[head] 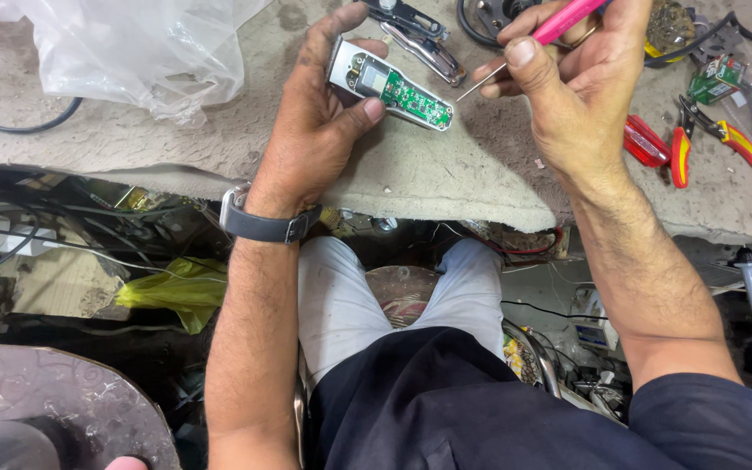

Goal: The person disassembles a small electronic device using a screwdriver, removes the circuit board, and uses a soldering iron to work on the board. The person then reassembles the device and secures the screws.

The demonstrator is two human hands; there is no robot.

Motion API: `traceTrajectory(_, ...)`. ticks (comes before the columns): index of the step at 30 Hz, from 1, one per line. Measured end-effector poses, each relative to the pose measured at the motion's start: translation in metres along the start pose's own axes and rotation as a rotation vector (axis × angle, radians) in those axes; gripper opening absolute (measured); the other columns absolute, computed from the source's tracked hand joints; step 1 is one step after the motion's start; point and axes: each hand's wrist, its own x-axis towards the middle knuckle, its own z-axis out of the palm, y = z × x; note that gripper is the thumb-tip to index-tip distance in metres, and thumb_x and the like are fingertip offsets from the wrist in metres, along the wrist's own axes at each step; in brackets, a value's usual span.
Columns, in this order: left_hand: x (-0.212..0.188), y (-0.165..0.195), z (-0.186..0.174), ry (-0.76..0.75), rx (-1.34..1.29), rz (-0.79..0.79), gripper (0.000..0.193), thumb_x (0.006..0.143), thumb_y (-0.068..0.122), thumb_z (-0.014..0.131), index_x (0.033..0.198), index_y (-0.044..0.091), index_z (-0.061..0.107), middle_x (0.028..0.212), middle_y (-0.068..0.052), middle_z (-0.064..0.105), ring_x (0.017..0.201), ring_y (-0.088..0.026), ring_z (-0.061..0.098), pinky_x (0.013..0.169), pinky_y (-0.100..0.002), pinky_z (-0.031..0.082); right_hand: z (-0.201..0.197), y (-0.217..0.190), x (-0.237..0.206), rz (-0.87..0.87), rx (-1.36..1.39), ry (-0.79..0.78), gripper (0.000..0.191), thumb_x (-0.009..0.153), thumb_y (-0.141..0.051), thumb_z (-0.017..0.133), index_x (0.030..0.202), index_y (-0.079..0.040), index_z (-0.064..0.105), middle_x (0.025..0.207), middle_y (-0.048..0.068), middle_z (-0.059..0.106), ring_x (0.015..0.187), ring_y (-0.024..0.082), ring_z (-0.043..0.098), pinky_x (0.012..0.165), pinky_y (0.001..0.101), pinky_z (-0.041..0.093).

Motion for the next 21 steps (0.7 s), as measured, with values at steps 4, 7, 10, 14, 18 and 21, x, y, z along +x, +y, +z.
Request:
traceTrajectory(4,-0.0008,0.0017,-0.0001,0.002,0.019,-0.008,0.073,0.102,-0.022,0.064,0.159,0.014,0.035,0.143,-0.012,0.055,0.134,-0.015,0.055,0.120,-0.031,0.050,0.0009,0.0001,-0.0011,0.012,-0.006,-0.007,0.053,0.117,-0.011,0.070,0.147,-0.006,0.027,0.117,0.012,0.062,0.096,0.024,0.076,0.080,0.0346,0.069)
traceTrajectory(7,-0.0011,0.0032,0.0004,0.002,0.006,-0.014,0.072,0.103,-0.022,0.064,0.158,0.014,0.035,0.144,-0.012,0.055,0.132,-0.015,0.056,0.120,-0.031,0.051,0.0004,0.0022,-0.0017,0.004,-0.016,-0.019,0.051,0.116,-0.009,0.069,0.146,-0.005,0.027,0.118,0.013,0.062,0.097,0.025,0.076,0.080,0.0346,0.069)
traceTrajectory(10,-0.0008,0.0046,0.0007,0.004,0.019,-0.026,0.072,0.103,-0.021,0.063,0.158,0.014,0.035,0.144,-0.012,0.055,0.131,-0.014,0.057,0.122,-0.032,0.053,-0.0012,0.0055,-0.0021,-0.010,-0.023,-0.033,0.050,0.117,-0.008,0.067,0.146,-0.005,0.027,0.119,0.013,0.061,0.097,0.025,0.076,0.080,0.0349,0.070)
traceTrajectory(14,-0.0005,0.0051,0.0009,-0.002,0.020,-0.017,0.072,0.102,-0.022,0.063,0.158,0.015,0.035,0.145,-0.013,0.055,0.132,-0.014,0.057,0.124,-0.033,0.054,-0.0030,0.0092,-0.0022,-0.010,-0.006,-0.038,0.050,0.117,-0.007,0.067,0.146,-0.005,0.026,0.119,0.014,0.061,0.097,0.025,0.076,0.081,0.0355,0.070)
traceTrajectory(18,-0.0009,0.0055,0.0013,0.007,0.004,-0.033,0.073,0.102,-0.022,0.063,0.158,0.014,0.035,0.144,-0.012,0.055,0.130,-0.014,0.057,0.122,-0.033,0.054,-0.0031,0.0089,-0.0022,-0.004,-0.009,-0.042,0.052,0.116,-0.007,0.069,0.146,-0.005,0.026,0.118,0.014,0.062,0.098,0.025,0.076,0.081,0.0358,0.070)
traceTrajectory(21,-0.0009,0.0063,0.0011,0.011,-0.033,-0.044,0.073,0.102,-0.022,0.062,0.159,0.014,0.033,0.144,-0.012,0.055,0.128,-0.014,0.057,0.119,-0.031,0.053,-0.0017,0.0074,-0.0016,0.007,-0.010,-0.036,0.053,0.116,-0.009,0.070,0.146,-0.005,0.026,0.119,0.014,0.063,0.097,0.025,0.077,0.080,0.0355,0.070)
